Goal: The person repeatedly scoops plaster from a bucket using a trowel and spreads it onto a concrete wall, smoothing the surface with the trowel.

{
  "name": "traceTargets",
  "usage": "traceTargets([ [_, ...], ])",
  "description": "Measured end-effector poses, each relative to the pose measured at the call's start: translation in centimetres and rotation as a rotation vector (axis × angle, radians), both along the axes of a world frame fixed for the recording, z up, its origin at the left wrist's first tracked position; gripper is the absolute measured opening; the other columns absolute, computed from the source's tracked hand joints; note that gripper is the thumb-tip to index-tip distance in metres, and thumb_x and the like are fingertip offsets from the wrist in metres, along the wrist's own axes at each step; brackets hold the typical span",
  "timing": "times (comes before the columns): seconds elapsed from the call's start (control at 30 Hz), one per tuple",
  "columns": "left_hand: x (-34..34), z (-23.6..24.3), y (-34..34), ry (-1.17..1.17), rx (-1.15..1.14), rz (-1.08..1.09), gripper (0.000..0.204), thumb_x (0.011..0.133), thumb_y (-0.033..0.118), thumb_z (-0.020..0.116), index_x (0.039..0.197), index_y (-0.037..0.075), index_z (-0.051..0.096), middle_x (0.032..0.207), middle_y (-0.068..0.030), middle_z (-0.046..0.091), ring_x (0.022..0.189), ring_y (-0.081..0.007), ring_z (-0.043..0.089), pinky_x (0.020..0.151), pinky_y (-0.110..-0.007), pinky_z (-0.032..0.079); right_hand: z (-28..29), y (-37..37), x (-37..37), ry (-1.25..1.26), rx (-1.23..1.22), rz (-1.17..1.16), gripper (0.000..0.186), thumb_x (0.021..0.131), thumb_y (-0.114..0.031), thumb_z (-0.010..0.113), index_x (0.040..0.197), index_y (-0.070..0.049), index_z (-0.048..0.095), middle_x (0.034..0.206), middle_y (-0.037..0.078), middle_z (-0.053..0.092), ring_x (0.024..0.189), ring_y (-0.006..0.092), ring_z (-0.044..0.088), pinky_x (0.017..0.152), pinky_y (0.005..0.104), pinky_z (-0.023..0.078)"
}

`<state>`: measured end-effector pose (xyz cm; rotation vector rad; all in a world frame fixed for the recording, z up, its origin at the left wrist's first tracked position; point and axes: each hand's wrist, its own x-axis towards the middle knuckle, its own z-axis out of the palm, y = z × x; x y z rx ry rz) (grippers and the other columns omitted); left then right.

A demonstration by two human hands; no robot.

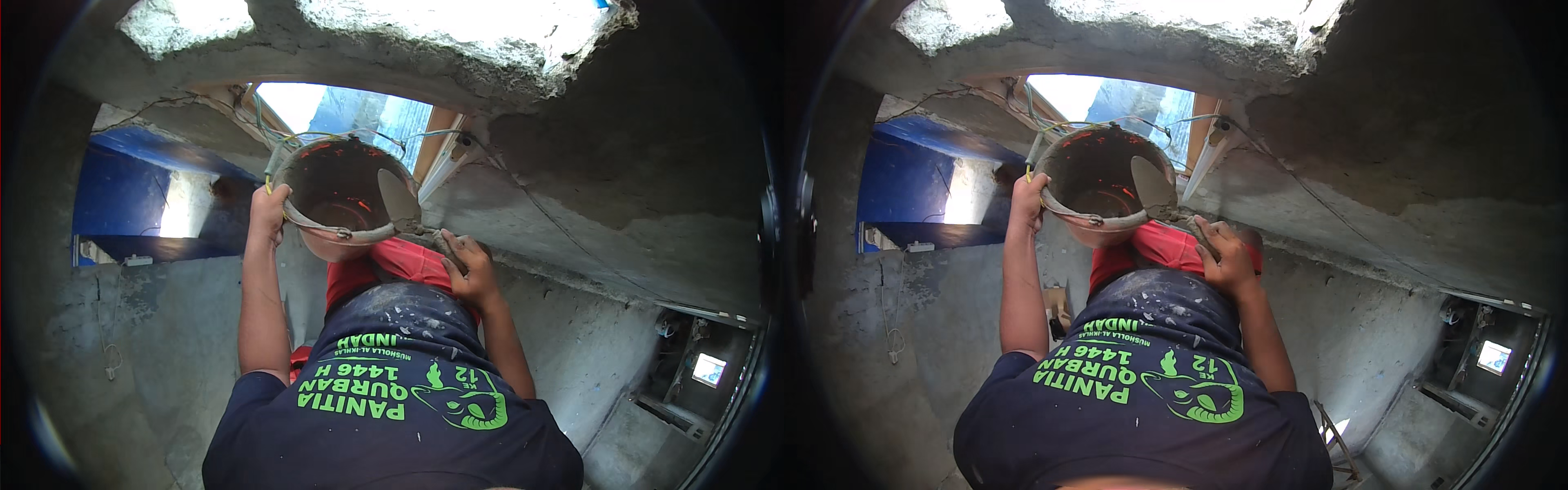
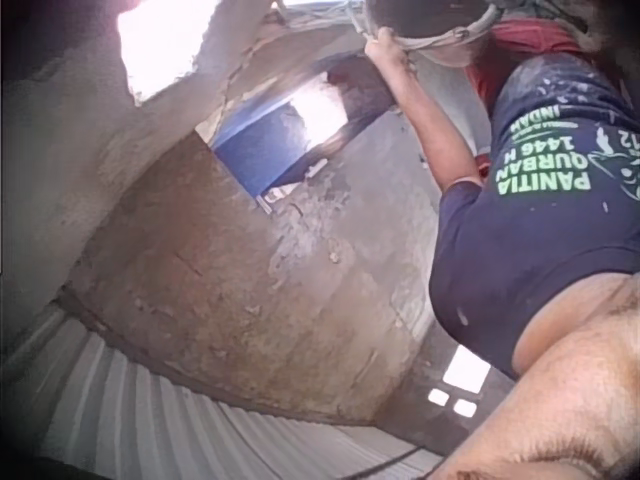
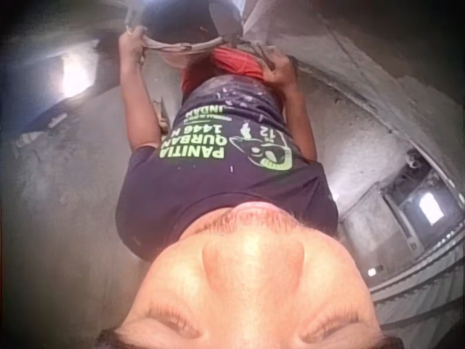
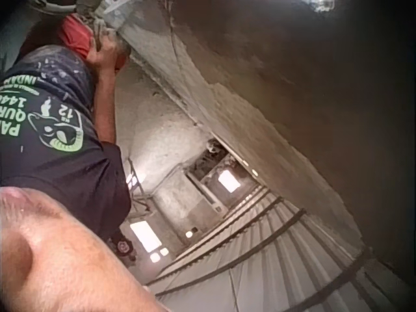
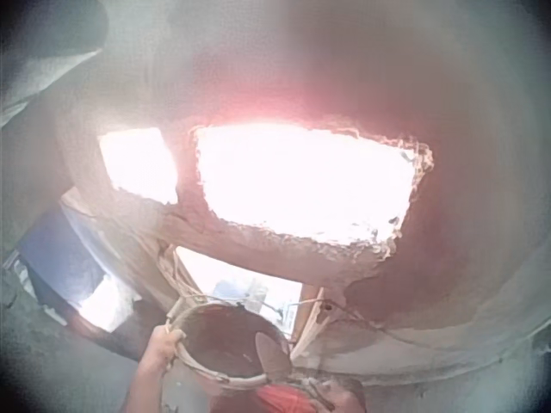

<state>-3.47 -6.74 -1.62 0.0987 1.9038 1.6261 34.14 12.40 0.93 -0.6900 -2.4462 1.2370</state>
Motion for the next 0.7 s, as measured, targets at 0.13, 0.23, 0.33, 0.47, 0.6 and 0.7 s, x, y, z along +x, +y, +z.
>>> traceTargets([
  [0.13, -0.4, -0.1, -1.2, -0.03, 0.012, 0.091, 0.009, 0.088, 0.009, 0.062, 0.089, 0.001, 0.067, 0.077, -0.0013, 0.063, 0.062, -0.0128, 0.058, 0.057, -0.031, 0.045, -1.8, 0.0, 2.7, -0.008, -0.094, 0.0, 0.056, 0.087, -0.004, 0.069, 0.141, -0.003, 0.059, 0.109, 0.021, 0.067, 0.1, 0.0357, 0.066, 0.09, 0.0381, 0.051],
  [0.23, -1.1, -0.4, -2.8, -0.08, 0.005, 0.1, 0.006, 0.088, 0.008, 0.062, 0.09, 0.003, 0.065, 0.077, -0.0015, 0.062, 0.061, -0.0133, 0.058, 0.056, -0.031, 0.046, -2.9, 0.2, 6.0, -0.001, -0.088, 0.0, 0.056, 0.087, -0.004, 0.069, 0.142, -0.003, 0.059, 0.109, 0.02, 0.068, 0.101, 0.0346, 0.067, 0.092, 0.038, 0.051],
  [0.33, -1.0, -0.5, -2.9, -0.119, 0.054, 0.111, 0.006, 0.087, 0.009, 0.063, 0.091, 0.004, 0.063, 0.078, -0.0015, 0.062, 0.062, -0.013, 0.059, 0.056, -0.031, 0.048, -4.1, 0.1, 8.0, -0.026, -0.124, -0.097, 0.052, 0.092, -0.007, 0.067, 0.142, 0.001, 0.057, 0.103, 0.015, 0.07, 0.091, 0.024, 0.068, 0.084, 0.0359, 0.053],
  [0.47, -1.3, 0.1, -2.6, -0.136, 0.011, 0.065, 0.009, 0.088, 0.01, 0.063, 0.095, 0.005, 0.062, 0.084, -0.004, 0.064, 0.071, -0.0159, 0.064, 0.067, -0.031, 0.053, -1.3, 0.9, 5.8, 0.15, -0.835, -0.177, 0.044, 0.106, -0.03, 0.055, 0.138, 0.0, 0.06, 0.085, 0.008, 0.064, 0.055, 0.0096, 0.052, 0.05, 0.0233, 0.04],
  [0.6, -1.5, 0.1, -1.7, -0.115, -0.011, 0.063, 0.007, 0.087, 0.01, 0.064, 0.093, 0.006, 0.062, 0.082, -0.0022, 0.064, 0.068, -0.0143, 0.063, 0.063, -0.031, 0.052, -2.1, 1.1, -0.1, 0.114, -1.116, -0.016, 0.048, 0.109, -0.042, 0.047, 0.125, 0.0, 0.064, 0.078, 0.005, 0.061, 0.053, 0.0084, 0.051, 0.049, 0.0223, 0.04],
  [0.7, -1.4, -0.2, -0.9, -0.102, -0.031, 0.101, 0.006, 0.088, 0.011, 0.064, 0.09, 0.006, 0.062, 0.075, -0.0005, 0.06, 0.056, -0.0121, 0.057, 0.05, -0.029, 0.046, -4.3, 1.0, -4.4, -0.049, -1.097, 0.077, 0.053, 0.109, -0.052, 0.042, 0.108, -0.003, 0.064, 0.07, 0.002, 0.057, 0.05, 0.0091, 0.049, 0.046, 0.0244, 0.04],
])
